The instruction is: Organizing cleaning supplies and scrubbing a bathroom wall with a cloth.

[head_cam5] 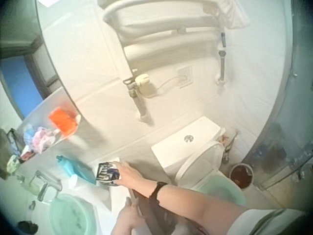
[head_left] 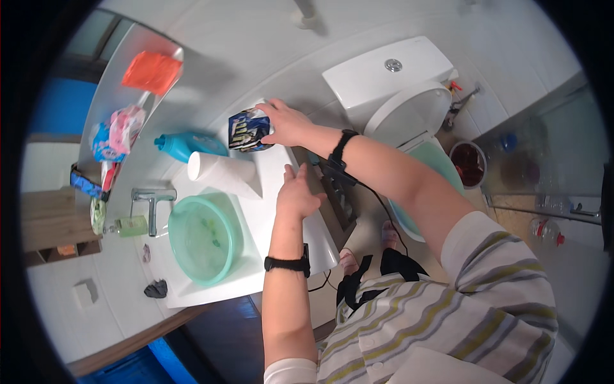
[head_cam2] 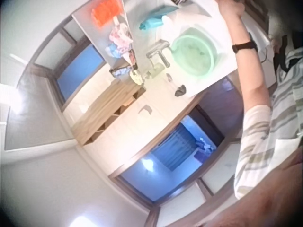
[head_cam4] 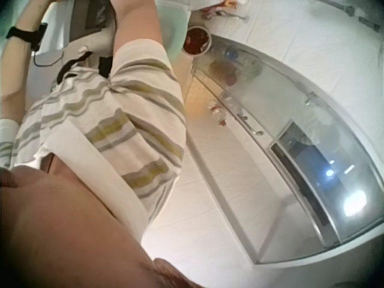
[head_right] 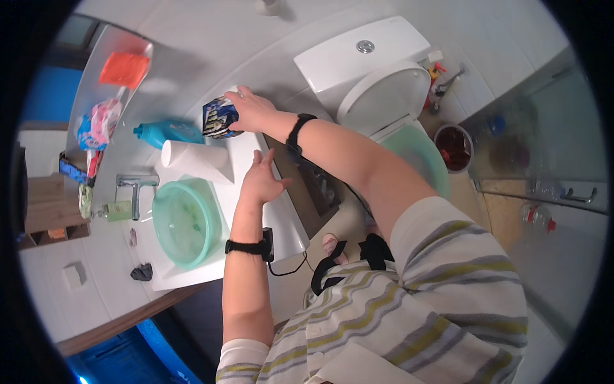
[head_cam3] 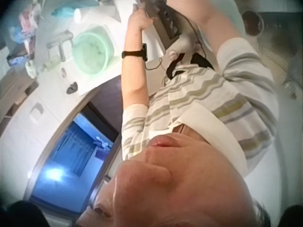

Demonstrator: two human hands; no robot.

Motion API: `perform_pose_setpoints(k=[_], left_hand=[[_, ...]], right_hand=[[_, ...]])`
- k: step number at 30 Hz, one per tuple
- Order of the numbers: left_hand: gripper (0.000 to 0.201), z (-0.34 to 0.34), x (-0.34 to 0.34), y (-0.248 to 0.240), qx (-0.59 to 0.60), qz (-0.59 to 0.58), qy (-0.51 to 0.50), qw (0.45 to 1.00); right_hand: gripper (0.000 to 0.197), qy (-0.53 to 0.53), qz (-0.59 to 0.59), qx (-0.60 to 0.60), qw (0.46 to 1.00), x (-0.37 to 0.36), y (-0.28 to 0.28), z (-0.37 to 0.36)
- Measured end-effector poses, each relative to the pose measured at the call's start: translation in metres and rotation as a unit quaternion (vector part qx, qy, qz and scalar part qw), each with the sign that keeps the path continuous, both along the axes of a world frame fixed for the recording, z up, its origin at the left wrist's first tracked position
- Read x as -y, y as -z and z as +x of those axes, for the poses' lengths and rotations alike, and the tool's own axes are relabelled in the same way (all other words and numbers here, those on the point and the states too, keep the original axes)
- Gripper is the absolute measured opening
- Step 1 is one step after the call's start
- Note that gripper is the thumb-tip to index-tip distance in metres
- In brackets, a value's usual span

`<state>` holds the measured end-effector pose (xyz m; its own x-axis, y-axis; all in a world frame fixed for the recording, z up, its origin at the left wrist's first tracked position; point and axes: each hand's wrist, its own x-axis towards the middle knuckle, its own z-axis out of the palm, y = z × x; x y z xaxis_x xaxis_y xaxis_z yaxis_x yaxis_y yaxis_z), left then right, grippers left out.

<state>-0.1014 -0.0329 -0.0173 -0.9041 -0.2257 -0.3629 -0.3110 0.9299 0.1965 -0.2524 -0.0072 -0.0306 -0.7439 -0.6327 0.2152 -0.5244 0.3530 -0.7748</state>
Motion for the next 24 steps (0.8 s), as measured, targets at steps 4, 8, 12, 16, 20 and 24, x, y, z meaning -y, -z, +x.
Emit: perform_pose_setpoints(k=[4,8,12,16,20,24], left_hand=[[0.079,0.001,-0.007,-0.001,0.027,-0.024,0.000,0.999],[0.073,0.003,-0.002,-0.002,0.010,0.005,0.010,1.000],[0.062,0.006,0.022,0.009,0.004,0.072,0.021,0.997],[0.048,0.005,0.027,-0.015,0.019,0.088,-0.002,0.996],[0.047,-0.003,0.026,-0.012,0.023,0.052,0.031,0.998],[0.044,0.001,0.027,-0.013,0.026,0.095,0.014,0.995]], right_hand=[[0.053,0.001,0.039,0.046,0.998,0.025,0.015,0.000],[0.032,0.023,-0.106,0.017,0.994,0.007,0.038,0.005],[0.030,0.118,-0.198,0.012,0.973,-0.045,0.048,0.012],[0.028,0.186,-0.219,0.002,0.958,-0.108,0.066,0.031],[0.030,0.192,-0.079,0.039,0.977,-0.164,0.129,0.070],[0.030,0.143,0.064,0.149,0.976,-0.179,0.193,0.116]])
